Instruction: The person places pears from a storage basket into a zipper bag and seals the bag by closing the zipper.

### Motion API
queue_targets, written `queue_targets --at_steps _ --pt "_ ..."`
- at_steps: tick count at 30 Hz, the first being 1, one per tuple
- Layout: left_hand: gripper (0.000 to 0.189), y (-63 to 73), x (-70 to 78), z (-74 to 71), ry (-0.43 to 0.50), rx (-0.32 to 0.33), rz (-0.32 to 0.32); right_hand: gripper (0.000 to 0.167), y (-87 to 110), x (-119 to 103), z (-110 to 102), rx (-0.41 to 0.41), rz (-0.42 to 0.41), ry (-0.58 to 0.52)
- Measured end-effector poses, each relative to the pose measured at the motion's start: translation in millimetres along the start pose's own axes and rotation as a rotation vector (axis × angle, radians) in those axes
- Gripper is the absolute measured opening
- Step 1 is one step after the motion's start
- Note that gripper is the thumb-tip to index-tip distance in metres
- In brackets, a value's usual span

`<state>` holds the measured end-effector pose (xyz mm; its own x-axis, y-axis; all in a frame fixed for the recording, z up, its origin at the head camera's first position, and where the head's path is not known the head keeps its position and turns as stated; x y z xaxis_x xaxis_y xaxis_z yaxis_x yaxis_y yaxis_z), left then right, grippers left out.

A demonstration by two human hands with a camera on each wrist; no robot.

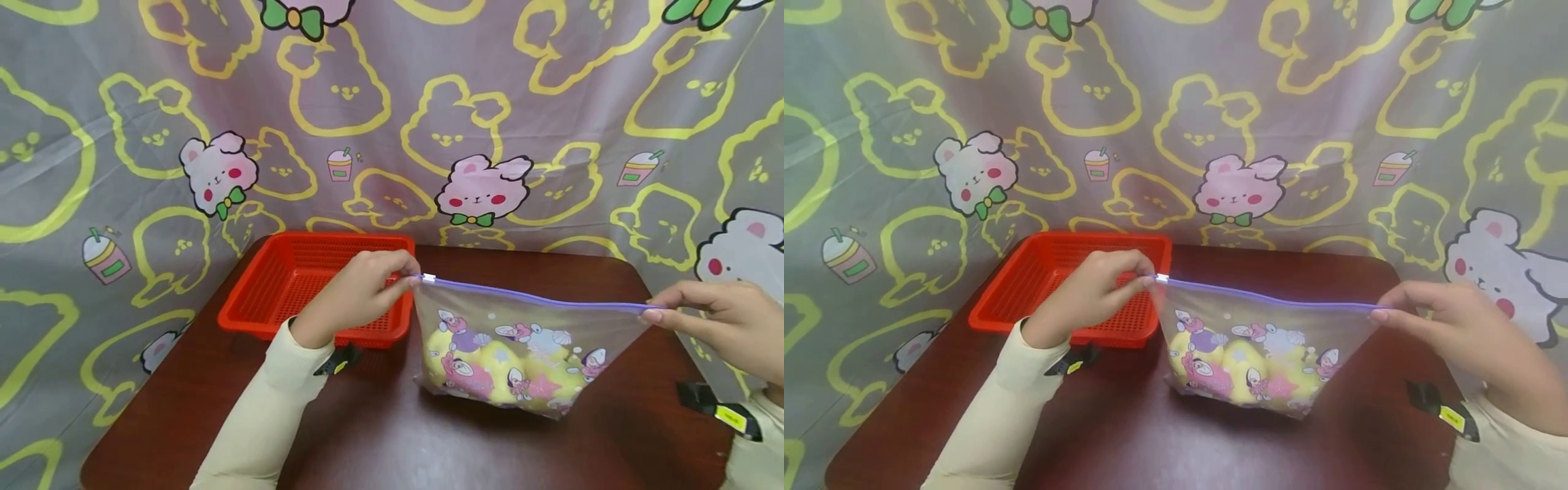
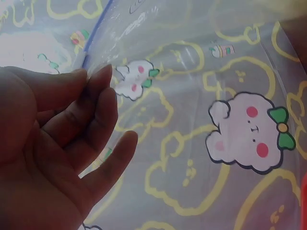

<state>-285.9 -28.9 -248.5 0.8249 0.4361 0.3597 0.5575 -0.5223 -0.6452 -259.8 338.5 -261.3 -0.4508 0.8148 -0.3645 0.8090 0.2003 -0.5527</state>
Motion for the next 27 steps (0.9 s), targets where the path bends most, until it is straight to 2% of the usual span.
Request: queue_targets --at_steps 3,6,10,16,23,27 --pt "0.011 2.8 4.9 -1.3 0.021 -0.043 -0.002 0.016 0.8 -4.8 -1.8 -0.002 -0.064 0.042" --pt "0.01 -0.4 1.2 1.0 0.017 -0.075 -0.017 0.016 -3.4 -0.3 5.2 -0.057 -0.024 -0.007" --pt "0.007 -11.7 -16.0 11.2 -0.021 -0.126 -0.063 0.008 -11.1 13.7 16.4 -0.12 0.095 -0.099" --pt "0.004 -29.5 -43.1 21.1 -0.075 -0.188 -0.141 0.003 -32.9 22.0 25.4 -0.124 0.086 -0.079" --pt "0.007 -49.0 -63.5 32.6 -0.157 -0.243 -0.158 0.017 -50.4 45.1 42.7 -0.179 0.164 -0.074" --pt "0.008 -61.4 -75.8 42.4 -0.227 -0.27 -0.142 0.026 -60.5 61.3 55.0 -0.191 0.197 -0.076"
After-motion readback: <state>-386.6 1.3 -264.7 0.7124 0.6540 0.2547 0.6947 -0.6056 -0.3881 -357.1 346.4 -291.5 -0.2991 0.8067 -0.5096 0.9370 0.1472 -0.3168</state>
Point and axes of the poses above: each hand's wrist, its own y-axis away from the middle knuckle, its own z-axis out of the palm, x = y × z, the point moved 9 cm from there along -y, towards the middle knuckle, and after that the axes turned 8 degrees about x, right-handed, at the moved point
